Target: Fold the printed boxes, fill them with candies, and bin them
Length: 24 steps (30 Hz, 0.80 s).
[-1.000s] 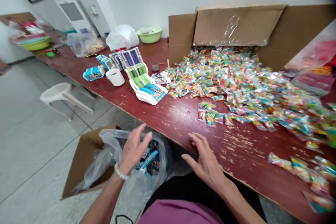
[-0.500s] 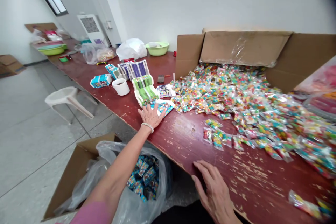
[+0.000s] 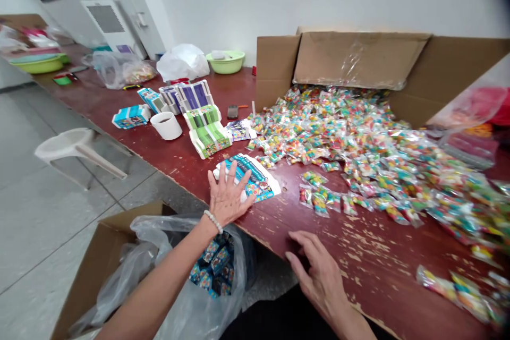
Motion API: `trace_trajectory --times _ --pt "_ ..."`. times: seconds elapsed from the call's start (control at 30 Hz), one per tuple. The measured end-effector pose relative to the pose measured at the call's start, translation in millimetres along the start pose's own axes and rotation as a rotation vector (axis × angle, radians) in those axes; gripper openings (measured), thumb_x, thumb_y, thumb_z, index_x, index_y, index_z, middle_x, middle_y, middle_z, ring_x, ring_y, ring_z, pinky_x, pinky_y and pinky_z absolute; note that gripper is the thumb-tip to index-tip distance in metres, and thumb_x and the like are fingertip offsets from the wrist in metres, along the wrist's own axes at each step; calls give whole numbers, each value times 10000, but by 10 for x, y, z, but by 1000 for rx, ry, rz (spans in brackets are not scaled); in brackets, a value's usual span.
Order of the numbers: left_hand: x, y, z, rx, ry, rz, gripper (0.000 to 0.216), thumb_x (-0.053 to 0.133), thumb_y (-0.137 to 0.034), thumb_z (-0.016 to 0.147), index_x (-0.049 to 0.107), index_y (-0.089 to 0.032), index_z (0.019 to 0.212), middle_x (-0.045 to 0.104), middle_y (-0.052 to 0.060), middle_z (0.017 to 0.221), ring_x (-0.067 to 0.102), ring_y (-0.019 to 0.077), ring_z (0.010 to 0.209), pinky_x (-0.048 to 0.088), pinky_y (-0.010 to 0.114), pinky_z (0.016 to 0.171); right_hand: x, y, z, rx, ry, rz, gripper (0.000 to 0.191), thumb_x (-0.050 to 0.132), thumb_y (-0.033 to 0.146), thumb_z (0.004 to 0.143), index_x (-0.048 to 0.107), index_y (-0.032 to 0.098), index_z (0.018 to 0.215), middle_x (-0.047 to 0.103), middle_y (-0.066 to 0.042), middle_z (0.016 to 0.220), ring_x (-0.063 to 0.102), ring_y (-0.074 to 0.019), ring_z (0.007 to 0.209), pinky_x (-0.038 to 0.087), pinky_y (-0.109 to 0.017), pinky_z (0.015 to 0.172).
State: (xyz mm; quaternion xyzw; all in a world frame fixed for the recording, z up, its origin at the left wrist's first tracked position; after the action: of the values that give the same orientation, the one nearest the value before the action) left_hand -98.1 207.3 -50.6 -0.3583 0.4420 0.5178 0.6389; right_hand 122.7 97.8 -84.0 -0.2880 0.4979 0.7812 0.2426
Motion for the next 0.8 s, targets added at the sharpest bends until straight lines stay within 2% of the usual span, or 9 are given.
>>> trace_trajectory --times 0.13,0.27,0.37,0.43,0.5,0.57,0.67,0.73,0.8 --pt "-22 -360 -175 115 38 -75 548 498 -518 903 533 -292 1402 359 111 1574 178 417 1468 19 687 1120 -134 -199 187 123 -58 84 298 530 281 935 573 176 1210 621 -113 1117 646 -170 736 555 -338 762" --pt "-48 -587 -261 151 62 -117 442 505 -436 926 587 -264 1325 410 133 1537 229 408 1455 54 701 1115 -147 -296 433 219 -81 46 332 534 302 926 574 148 1217 613 -137 1156 642 -182 737 546 -354 760" --pt "-15 -627 -246 128 118 -142 387 526 -370 922 590 -179 1253 475 188 1455 292 394 1422 142 685 1108 -76 -303 622 367 -7 -173 415 566 360 916 556 156 1277 594 -166 1199 658 -269 877 530 -405 760" --pt "6 -611 -201 100 153 -160 381 580 -369 888 582 -147 1197 490 209 1407 340 390 1379 189 673 1094 -13 -291 712 451 82 -310 407 579 412 907 587 189 1248 582 -161 1191 660 -303 870 515 -419 706" --pt "1 -597 -147 80 171 -180 381 636 -402 843 581 -149 1122 495 206 1369 377 384 1330 211 662 1079 15 -290 757 500 118 -345 372 601 433 888 621 215 1189 577 -142 1171 656 -307 849 496 -414 679" --pt "-51 -592 -109 57 154 -215 369 665 -432 814 577 -160 1048 516 187 1314 412 363 1277 230 629 1071 -11 -330 757 537 54 -221 352 656 409 842 632 216 1136 580 -124 1153 642 -302 874 479 -406 699" --pt "-185 -624 -127 17 97 -329 259 640 -421 842 568 -197 949 600 104 1128 484 293 1150 272 529 1046 -57 -455 706 554 -82 196 314 720 402 762 637 194 983 623 -91 1031 619 -268 868 464 -374 723" --pt "-247 -643 -187 -42 91 -455 166 614 -373 867 561 -216 879 629 39 964 529 243 1019 300 467 1005 -76 -506 678 529 -100 410 336 712 470 752 621 189 911 650 -62 922 616 -225 803 470 -337 702" --pt "-245 -651 -274 -137 144 -643 169 621 -359 857 543 -217 810 612 -5 834 544 197 859 354 404 921 -122 -510 645 503 -89 500 417 691 549 751 613 187 943 667 -44 896 606 -182 726 475 -302 663"
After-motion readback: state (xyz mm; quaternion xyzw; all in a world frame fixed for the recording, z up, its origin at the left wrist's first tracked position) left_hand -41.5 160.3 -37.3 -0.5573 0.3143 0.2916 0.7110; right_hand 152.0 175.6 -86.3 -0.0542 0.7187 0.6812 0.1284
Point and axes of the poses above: each hand's wrist, its own z-axis towards the middle knuckle, its own x-axis out of the palm, y = z × x, the point moved 8 cm from there along z, towards the middle knuckle
